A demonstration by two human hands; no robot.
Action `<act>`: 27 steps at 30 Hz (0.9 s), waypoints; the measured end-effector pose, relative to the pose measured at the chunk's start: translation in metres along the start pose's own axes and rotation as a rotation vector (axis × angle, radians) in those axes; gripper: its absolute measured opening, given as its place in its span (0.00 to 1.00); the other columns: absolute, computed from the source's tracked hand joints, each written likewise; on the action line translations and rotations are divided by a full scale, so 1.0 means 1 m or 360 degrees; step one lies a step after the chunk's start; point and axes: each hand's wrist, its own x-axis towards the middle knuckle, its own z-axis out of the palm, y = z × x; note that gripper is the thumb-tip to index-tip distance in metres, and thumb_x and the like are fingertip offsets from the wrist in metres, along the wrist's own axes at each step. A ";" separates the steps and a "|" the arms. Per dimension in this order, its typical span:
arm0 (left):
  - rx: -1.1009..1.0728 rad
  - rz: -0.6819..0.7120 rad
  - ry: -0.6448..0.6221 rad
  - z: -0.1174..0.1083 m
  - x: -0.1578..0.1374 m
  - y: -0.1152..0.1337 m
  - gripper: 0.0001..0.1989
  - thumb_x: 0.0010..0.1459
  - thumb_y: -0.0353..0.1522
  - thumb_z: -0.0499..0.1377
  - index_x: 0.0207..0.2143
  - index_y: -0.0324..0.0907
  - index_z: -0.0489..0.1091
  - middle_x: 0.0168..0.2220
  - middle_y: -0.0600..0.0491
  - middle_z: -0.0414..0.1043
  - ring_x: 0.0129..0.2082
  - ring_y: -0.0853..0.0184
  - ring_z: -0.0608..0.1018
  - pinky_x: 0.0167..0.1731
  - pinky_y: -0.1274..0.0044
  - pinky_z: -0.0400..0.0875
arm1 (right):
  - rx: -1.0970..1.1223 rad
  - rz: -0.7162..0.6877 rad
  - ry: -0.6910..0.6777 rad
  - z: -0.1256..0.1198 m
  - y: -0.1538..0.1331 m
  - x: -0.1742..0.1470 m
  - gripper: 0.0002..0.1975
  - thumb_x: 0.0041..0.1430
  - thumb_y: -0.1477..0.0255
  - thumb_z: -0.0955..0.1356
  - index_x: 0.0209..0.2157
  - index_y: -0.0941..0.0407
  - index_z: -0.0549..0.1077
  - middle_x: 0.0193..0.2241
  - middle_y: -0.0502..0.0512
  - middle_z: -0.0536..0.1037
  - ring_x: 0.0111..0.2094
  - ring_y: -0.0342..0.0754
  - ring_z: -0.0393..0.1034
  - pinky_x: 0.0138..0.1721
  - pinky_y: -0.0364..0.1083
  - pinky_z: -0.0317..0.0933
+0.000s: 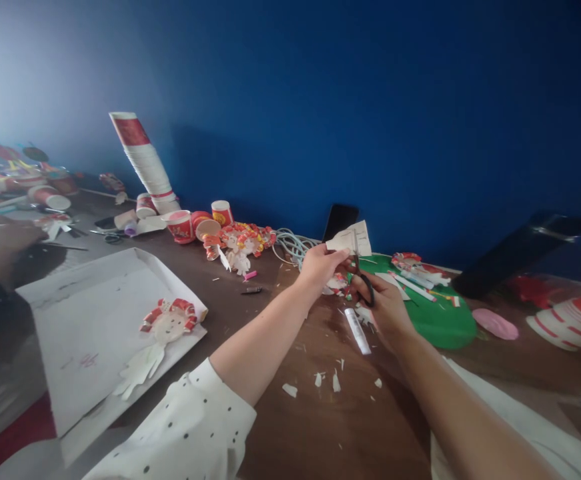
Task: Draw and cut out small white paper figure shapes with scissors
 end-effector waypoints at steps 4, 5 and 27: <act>-0.0008 0.0039 0.0122 0.001 -0.001 0.003 0.06 0.51 0.31 0.65 0.31 0.37 0.73 0.28 0.49 0.77 0.26 0.70 0.76 0.31 0.78 0.71 | -0.0026 -0.0015 0.0007 0.004 -0.003 -0.002 0.23 0.45 0.60 0.76 0.45 0.51 0.79 0.32 0.52 0.78 0.31 0.46 0.68 0.33 0.46 0.64; -0.0046 0.0048 0.0161 0.002 -0.001 0.005 0.06 0.51 0.31 0.65 0.31 0.37 0.72 0.28 0.49 0.77 0.26 0.70 0.76 0.31 0.78 0.70 | -0.0027 -0.0035 -0.0009 0.005 -0.002 -0.001 0.23 0.43 0.61 0.76 0.44 0.51 0.80 0.33 0.52 0.78 0.33 0.47 0.69 0.35 0.46 0.65; 0.0040 0.0138 0.0077 0.006 -0.005 -0.002 0.12 0.53 0.35 0.64 0.24 0.39 0.66 0.27 0.52 0.75 0.23 0.74 0.73 0.27 0.81 0.65 | 0.0881 0.0018 0.0483 0.007 -0.006 0.013 0.20 0.38 0.71 0.79 0.35 0.53 0.73 0.26 0.46 0.76 0.27 0.40 0.71 0.22 0.37 0.59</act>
